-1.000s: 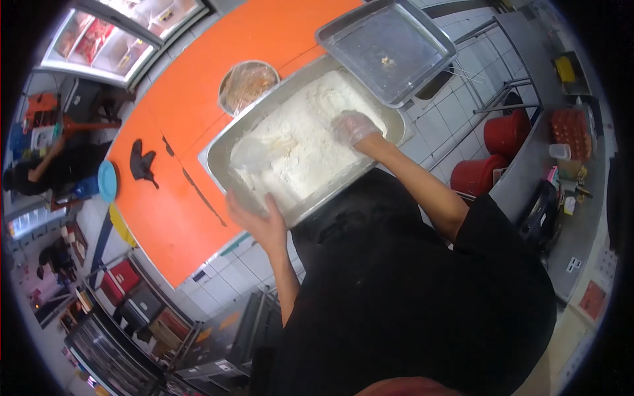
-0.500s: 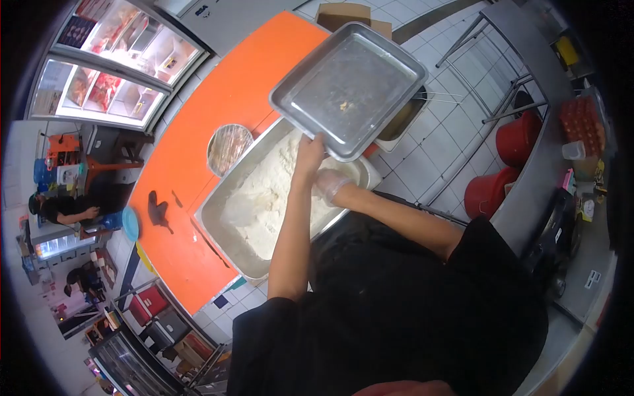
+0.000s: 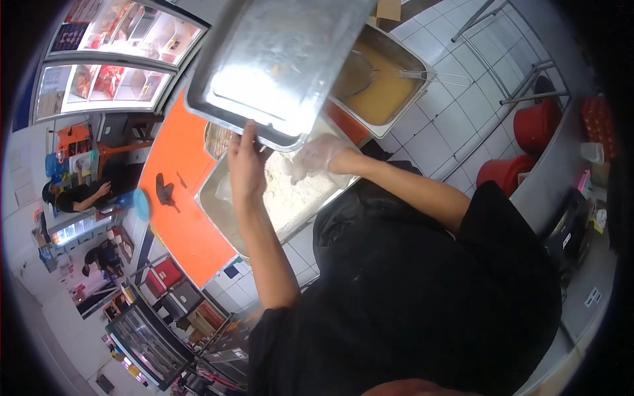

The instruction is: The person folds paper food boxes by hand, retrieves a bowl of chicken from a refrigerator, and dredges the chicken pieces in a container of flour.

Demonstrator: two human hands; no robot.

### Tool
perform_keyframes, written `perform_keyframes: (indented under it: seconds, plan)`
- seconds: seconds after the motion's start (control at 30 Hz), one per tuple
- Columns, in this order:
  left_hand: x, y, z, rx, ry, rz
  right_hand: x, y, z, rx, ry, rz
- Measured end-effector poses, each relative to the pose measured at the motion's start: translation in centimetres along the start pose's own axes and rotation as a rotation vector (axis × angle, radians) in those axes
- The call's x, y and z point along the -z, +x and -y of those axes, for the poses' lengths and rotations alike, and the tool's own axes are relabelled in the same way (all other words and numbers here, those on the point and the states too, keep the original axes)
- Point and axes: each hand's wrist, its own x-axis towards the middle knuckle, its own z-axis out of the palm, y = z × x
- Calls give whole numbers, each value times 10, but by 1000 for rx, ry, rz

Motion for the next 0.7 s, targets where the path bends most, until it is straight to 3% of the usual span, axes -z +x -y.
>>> perform_keyframes:
  seconds: [0.07,0.1,0.13,0.2,0.3,0.4,0.47,0.5,0.57,0.6,0.67,0.7]
  plan:
    - [7,-4,-15,-56,-29,31,18,-4,16,-84,477,-39]
    - [14,-3,-18,-35,-47,13,33,-5,33,-226,258,-91]
    - [12,-6,-21,-31,-46,7,45,-10,40,-231,262,-86]
    - [7,-15,-32,-99,-50,-40,75,-27,43,-30,533,-257]
    - [6,-18,-27,-105,-79,-75,135,-35,58,-140,424,-283]
    - [5,-21,-18,-103,-111,-87,181,-17,38,-55,210,-412]
    - [4,-23,-12,-100,-121,-91,198,-3,51,-213,-387,-342]
    - [3,-22,-9,-87,-120,-93,201,11,46,-209,-387,-340]
    - [5,-25,-2,-64,-111,-90,200,47,18,-570,-436,-391]
    - [4,-27,-1,-71,-111,-93,205,60,-6,-563,-438,-389]
    - [-1,-33,1,-61,-145,-101,213,85,-59,-371,-874,-259]
    - [-2,-35,1,-57,-127,-113,210,94,-71,-366,-870,-254]
